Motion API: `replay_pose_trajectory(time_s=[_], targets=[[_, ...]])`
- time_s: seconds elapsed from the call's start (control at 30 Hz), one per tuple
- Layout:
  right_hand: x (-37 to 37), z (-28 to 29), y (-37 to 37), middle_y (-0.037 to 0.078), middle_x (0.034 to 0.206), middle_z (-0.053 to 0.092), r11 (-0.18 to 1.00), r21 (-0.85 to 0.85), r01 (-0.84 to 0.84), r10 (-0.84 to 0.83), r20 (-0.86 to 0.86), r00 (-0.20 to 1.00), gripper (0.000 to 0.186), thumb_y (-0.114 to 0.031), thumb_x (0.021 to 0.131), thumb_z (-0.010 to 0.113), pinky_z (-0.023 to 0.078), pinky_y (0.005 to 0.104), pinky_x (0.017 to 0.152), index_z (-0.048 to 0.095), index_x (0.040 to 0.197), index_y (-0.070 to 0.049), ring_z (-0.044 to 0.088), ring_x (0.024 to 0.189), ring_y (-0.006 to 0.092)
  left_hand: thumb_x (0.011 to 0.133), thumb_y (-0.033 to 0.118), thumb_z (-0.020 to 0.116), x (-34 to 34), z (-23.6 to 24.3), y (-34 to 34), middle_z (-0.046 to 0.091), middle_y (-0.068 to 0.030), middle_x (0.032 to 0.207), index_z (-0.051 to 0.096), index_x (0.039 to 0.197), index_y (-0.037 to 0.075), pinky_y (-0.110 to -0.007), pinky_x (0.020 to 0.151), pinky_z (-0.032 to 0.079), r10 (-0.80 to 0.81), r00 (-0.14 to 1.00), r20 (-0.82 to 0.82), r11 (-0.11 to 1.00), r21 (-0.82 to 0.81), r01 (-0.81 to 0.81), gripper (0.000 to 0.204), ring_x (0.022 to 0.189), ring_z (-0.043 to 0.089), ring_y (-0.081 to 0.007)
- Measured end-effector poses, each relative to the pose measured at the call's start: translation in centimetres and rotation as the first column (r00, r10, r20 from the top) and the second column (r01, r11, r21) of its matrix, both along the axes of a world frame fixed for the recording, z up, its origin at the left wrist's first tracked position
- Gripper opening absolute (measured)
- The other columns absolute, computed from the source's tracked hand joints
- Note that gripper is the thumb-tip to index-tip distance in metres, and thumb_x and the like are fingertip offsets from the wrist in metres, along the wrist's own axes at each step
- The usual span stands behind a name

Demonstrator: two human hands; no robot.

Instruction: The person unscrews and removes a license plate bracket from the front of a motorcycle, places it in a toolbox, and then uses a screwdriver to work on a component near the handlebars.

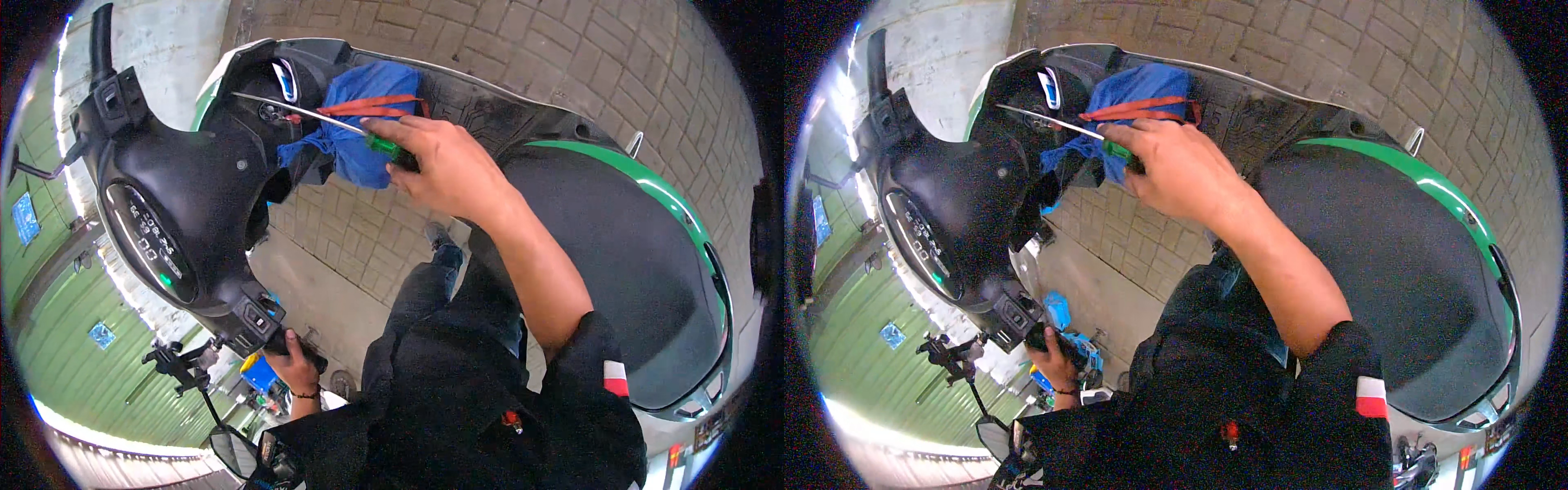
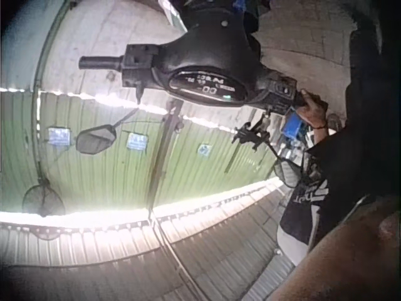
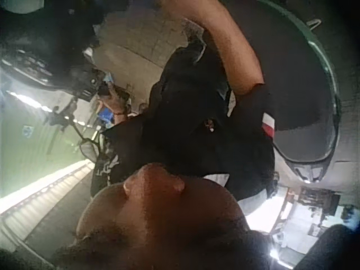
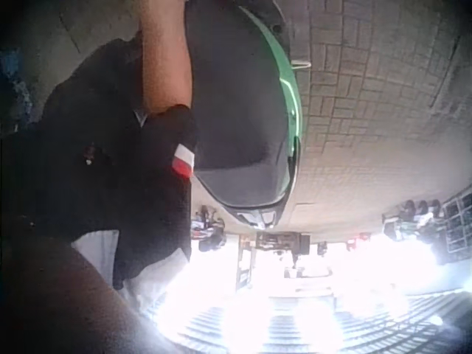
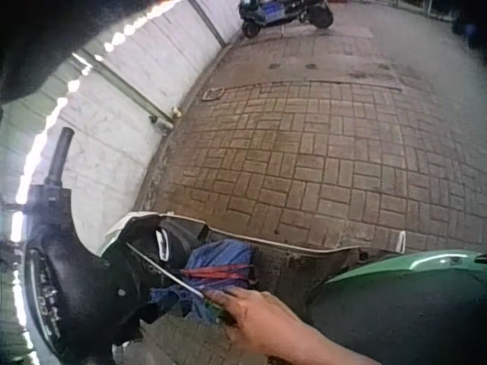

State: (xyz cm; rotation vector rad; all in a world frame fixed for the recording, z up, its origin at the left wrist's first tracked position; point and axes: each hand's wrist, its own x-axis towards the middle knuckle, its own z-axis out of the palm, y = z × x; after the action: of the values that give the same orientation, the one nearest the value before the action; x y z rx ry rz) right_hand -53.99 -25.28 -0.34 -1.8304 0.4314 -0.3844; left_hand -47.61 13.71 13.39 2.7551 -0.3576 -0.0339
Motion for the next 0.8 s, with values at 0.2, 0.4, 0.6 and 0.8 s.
replay_pose_trajectory(time_s=[0.2,0.4,0.6,0.8], targets=[[0.1,-1.3,0.4,0.014,0.104,0.062,0.993,-0.087,-0.077,0.075,-0.035,0.997,0.053,-0.01,0.073,0.068,0.051,0.0427,0.079,0.056,0.125,-0.011,0.062,0.092,0.0351,0.093,0.024,0.059,-0.6,0.4,-0.7,0.057,-0.0033,0.084,0.054,0.105,0.0,-0.026,0.06,0.042,0.052,0.993,-0.102,0.991,-0.115,-0.064,0.028,0.068,0.05,-0.0119],[0.4,-3.6,0.6,0.011,0.106,0.062,0.981,-0.182,-0.059,0.053,-0.041,0.998,0.055,-0.01,0.073,0.069,0.053,0.0413,0.076,0.055,0.126,-0.013,0.063,0.09,0.0332,0.09,0.024,0.061,-1.1,0.6,-3.5,0.059,-0.0023,0.082,0.051,0.109,0.001,-0.022,0.052,0.044,0.07,0.979,-0.19,0.953,-0.278,-0.123,0.032,0.062,0.054,-0.01],[0.6,-4.5,-0.4,0.009,0.109,0.062,0.981,-0.19,-0.041,0.039,-0.012,0.999,0.054,-0.012,0.071,0.068,0.053,0.0421,0.076,0.057,0.124,-0.015,0.063,0.089,0.033,0.09,0.023,0.061,-1.0,0.9,-2.0,0.054,-0.0013,0.079,0.051,0.106,0.0,-0.027,0.063,0.044,0.158,0.959,-0.235,0.942,-0.255,-0.218,0.029,0.07,0.052,-0.0113],[0.7,-4.5,-0.9,0.012,0.109,0.062,0.985,-0.155,-0.076,0.073,-0.02,0.997,0.061,-0.006,0.069,0.068,0.054,0.0409,0.078,0.055,0.128,-0.016,0.063,0.089,0.0343,0.085,0.022,0.067,-1.1,-0.2,-1.2,0.058,-0.0085,0.084,0.043,0.119,-0.005,-0.027,0.056,0.046,0.171,0.984,-0.051,0.945,-0.273,-0.178,0.049,0.062,0.053,-0.0151]])
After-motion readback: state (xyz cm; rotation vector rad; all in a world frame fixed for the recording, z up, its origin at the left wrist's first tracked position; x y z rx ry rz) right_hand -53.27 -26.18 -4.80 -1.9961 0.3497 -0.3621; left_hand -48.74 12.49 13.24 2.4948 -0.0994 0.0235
